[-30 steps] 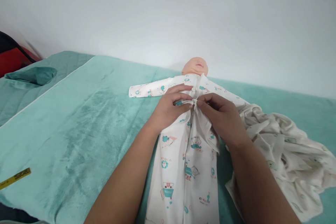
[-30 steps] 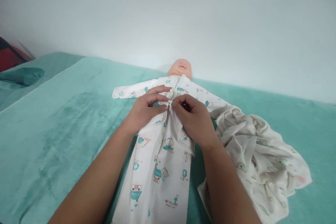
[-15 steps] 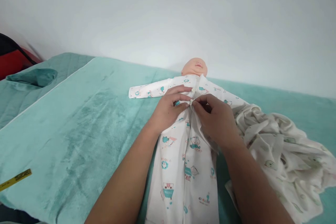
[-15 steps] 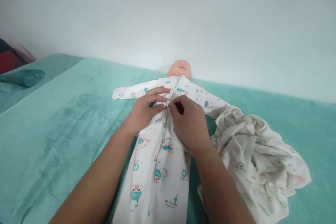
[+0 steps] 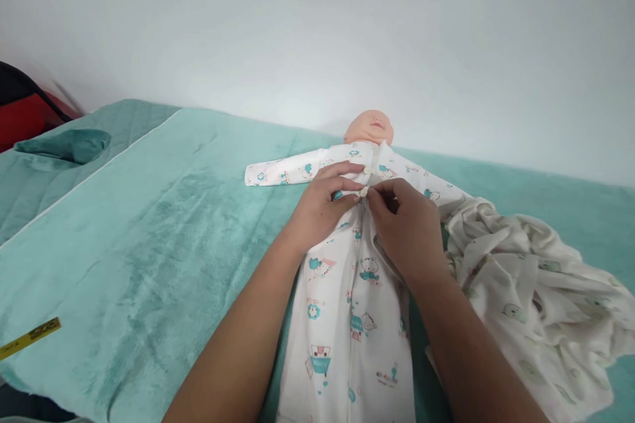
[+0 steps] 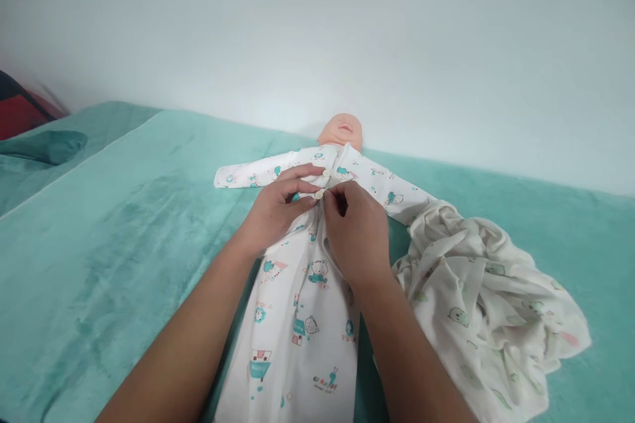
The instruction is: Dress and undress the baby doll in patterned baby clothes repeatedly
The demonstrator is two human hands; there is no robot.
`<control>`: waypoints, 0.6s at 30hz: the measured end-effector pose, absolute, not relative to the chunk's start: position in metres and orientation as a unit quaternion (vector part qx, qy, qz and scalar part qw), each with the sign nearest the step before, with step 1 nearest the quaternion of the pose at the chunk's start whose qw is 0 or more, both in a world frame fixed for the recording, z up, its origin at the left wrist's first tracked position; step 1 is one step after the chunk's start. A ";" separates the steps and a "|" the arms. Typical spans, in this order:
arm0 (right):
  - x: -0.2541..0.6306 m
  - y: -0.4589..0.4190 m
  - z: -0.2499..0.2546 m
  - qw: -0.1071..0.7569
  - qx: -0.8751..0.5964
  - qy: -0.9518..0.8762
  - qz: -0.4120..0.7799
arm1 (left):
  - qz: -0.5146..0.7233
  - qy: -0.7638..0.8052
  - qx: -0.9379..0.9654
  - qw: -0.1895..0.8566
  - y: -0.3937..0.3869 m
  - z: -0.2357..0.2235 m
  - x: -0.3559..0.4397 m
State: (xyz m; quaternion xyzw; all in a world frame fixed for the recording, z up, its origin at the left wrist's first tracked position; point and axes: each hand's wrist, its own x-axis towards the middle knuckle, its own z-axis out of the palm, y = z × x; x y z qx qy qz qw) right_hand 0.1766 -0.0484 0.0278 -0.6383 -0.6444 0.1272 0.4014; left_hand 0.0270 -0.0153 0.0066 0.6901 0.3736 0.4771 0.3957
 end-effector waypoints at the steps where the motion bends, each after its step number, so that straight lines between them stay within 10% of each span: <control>1: 0.176 -0.048 0.028 0.404 -0.641 -0.640 0.130 | 0.475 0.375 0.689 0.400 -0.016 0.007 0.027; 13: 0.197 -0.044 0.033 0.517 -0.587 -0.502 0.368 | 0.622 0.506 0.416 0.429 -0.006 0.010 0.013; 18: 0.214 -0.042 0.034 0.568 -0.600 -0.490 0.278 | 0.702 0.524 0.201 0.438 0.004 0.008 -0.015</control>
